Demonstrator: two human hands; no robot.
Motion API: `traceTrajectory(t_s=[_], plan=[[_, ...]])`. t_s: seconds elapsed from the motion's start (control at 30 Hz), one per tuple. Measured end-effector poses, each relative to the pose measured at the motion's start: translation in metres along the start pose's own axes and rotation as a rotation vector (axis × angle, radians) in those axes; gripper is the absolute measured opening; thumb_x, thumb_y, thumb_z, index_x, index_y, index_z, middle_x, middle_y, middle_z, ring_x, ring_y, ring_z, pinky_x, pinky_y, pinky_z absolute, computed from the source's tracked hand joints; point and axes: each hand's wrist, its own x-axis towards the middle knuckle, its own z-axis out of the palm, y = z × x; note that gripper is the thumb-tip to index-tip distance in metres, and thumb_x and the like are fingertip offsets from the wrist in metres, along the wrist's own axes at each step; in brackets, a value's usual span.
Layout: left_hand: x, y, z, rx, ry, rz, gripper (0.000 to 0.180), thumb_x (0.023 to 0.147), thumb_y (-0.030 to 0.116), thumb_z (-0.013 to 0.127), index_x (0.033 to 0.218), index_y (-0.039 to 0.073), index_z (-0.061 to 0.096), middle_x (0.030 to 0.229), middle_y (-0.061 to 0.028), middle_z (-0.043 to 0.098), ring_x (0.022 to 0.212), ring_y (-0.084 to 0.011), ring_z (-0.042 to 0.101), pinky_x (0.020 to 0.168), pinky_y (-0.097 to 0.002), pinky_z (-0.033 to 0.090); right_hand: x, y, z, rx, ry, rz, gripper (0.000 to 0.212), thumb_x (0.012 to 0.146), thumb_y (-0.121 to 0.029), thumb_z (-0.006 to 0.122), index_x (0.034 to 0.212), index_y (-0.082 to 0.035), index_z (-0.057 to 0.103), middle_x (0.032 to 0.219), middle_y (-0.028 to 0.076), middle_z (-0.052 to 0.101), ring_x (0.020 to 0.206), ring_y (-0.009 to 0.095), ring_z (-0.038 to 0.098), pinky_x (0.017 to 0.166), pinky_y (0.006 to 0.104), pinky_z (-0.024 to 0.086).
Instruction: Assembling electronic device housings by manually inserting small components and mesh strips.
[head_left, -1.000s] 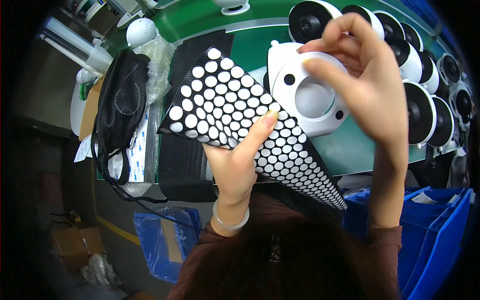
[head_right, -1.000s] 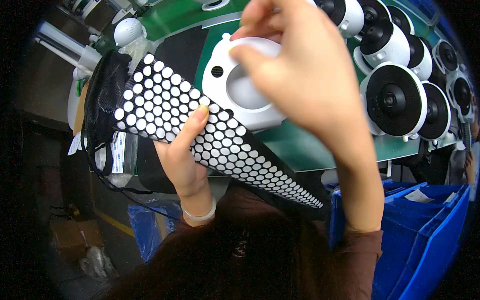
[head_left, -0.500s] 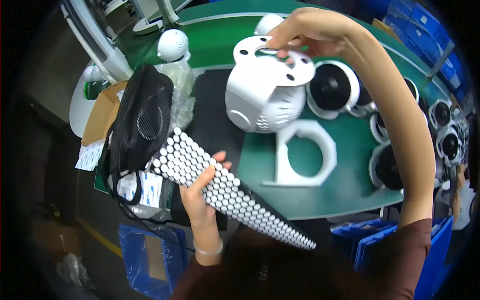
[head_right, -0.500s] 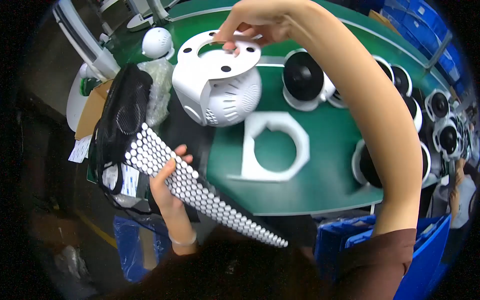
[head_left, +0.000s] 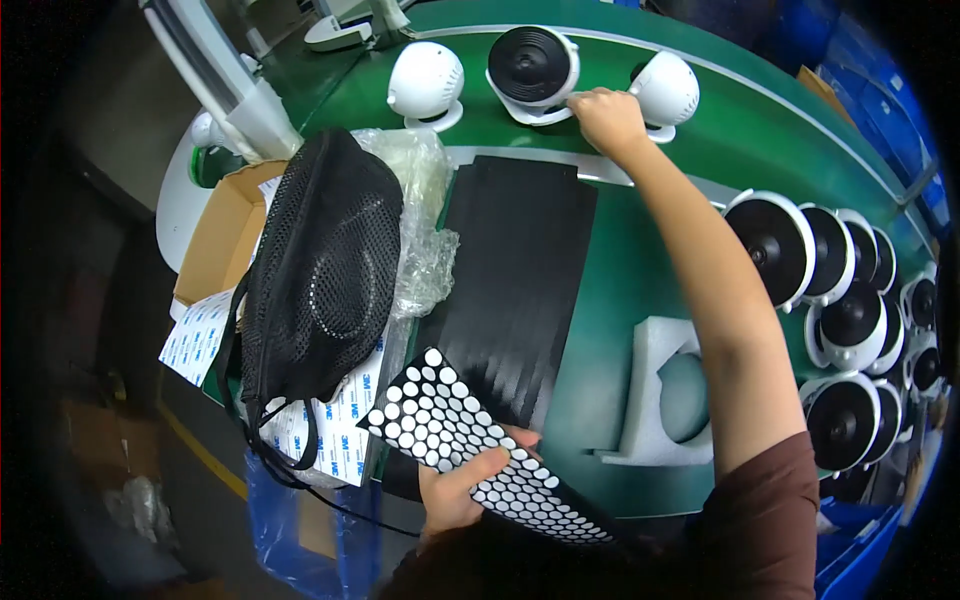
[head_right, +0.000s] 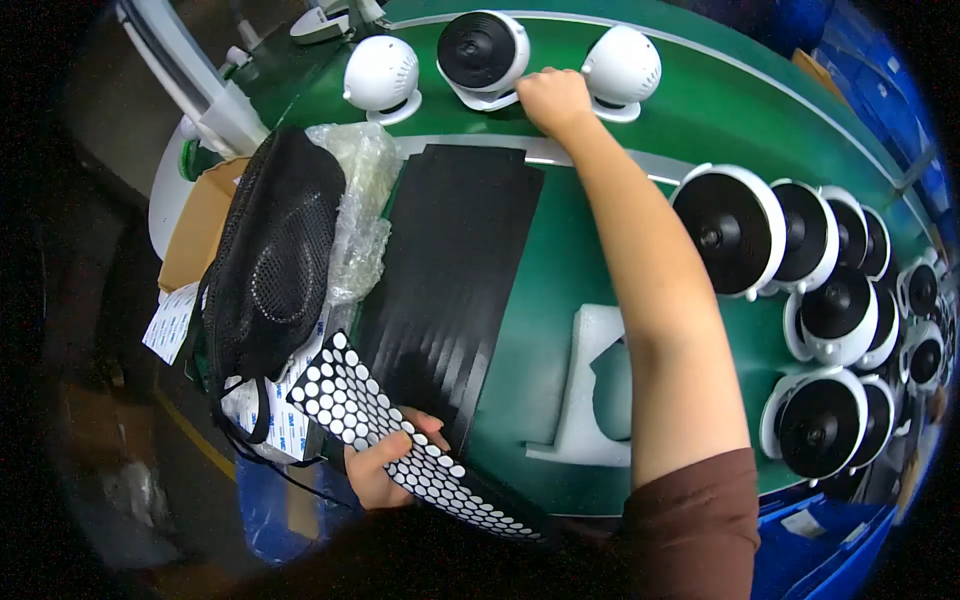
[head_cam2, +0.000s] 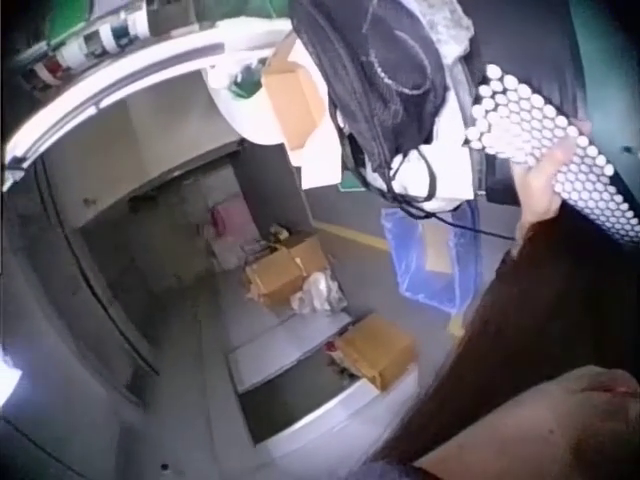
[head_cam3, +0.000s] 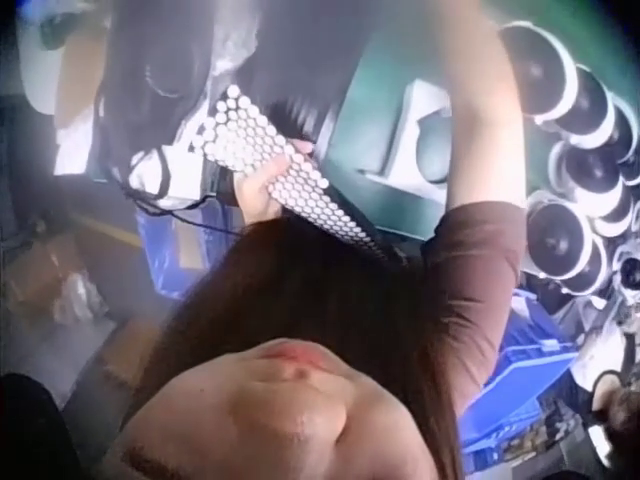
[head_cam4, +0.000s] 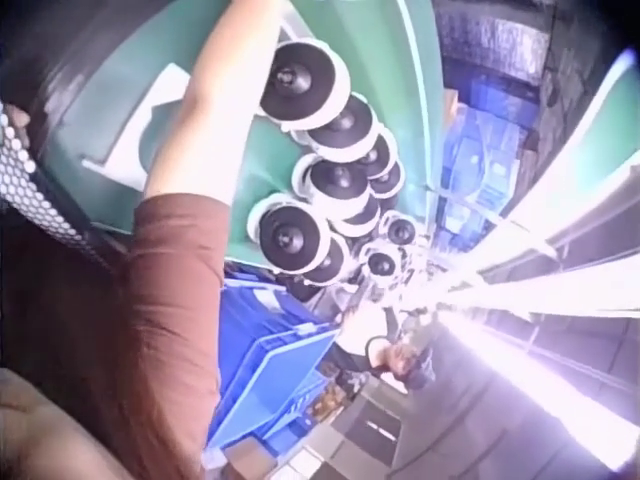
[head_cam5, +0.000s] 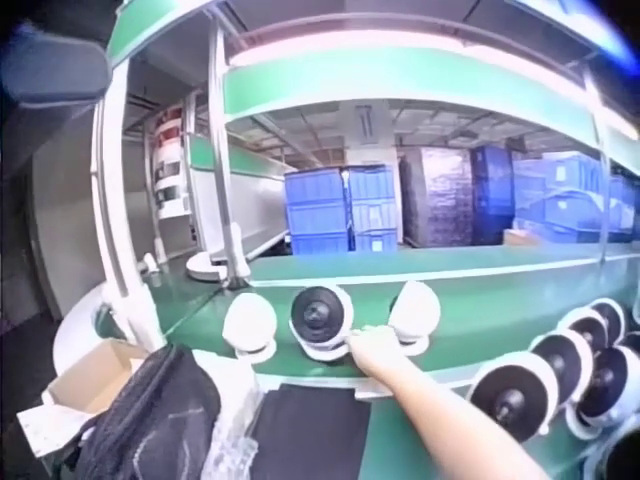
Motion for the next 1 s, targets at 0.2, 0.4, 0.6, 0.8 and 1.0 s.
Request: traceTrajectory(t_s=[0.2,0.4,0.6,0.8,1.0], plan=[[0.002,-0.005,-0.011,0.079,-0.141,0.031,0.026,0.071,0.007,0.047,0.092,-0.009,0.049,0.077,-0.0228,0.056,0.069,-0.0288,0.058,0.062,-0.0374,0.05,-0.026,0.018,0.02,-0.068,-0.242,-0.07,0.018,0.071,-0.012,0.047,0.084,-0.009,0.059,0.084,0.006,0.059,0.078,0.021,0.057,0.065,0.0339,0.046],[0.003,-0.007,-0.018,0.012,-0.188,0.025,0.028,0.071,0.003,0.045,0.094,-0.012,0.047,0.082,-0.0238,0.056,0.074,-0.0292,0.058,0.068,-0.0378,0.049,0.014,-0.028,-0.048,0.009,-0.373,0.115,0.021,0.07,-0.014,0.049,0.088,-0.008,0.058,0.097,0.01,0.056,0.082,0.024,0.057,0.066,0.0364,0.047],[-0.004,-0.005,-0.002,0.15,-0.057,0.068,0.025,0.067,0.003,0.048,0.088,-0.011,0.051,0.081,-0.021,0.056,0.071,-0.0275,0.058,0.064,-0.0358,0.049,0.058,-0.116,-0.034,0.422,0.254,0.238,0.089,0.053,-0.034,0.069,0.124,-0.017,0.02,0.121,0.018,0.03,0.107,0.036,0.036,0.08,0.0395,0.041],[-0.001,0.004,0.01,0.287,-0.009,-0.075,0.026,0.071,0.012,0.049,0.091,-0.005,0.052,0.077,-0.016,0.058,0.068,-0.0226,0.058,0.057,-0.0306,0.048,0.076,-0.096,-0.015,0.499,0.186,0.436,0.093,0.048,-0.033,0.072,0.122,-0.012,0.02,0.122,0.02,0.026,0.109,0.039,0.032,0.082,0.0425,0.039],[-0.002,-0.003,0.006,0.012,0.136,0.059,0.045,0.064,-0.006,0.05,0.107,-0.005,0.035,0.083,-0.0219,0.055,0.069,-0.0264,0.057,0.064,-0.035,0.048,0.017,-0.051,-0.127,1.521,-0.404,0.572,0.085,0.051,-0.044,0.066,0.115,0.001,0.033,0.103,0.02,0.046,0.093,0.028,0.049,0.06,0.0407,0.049]])
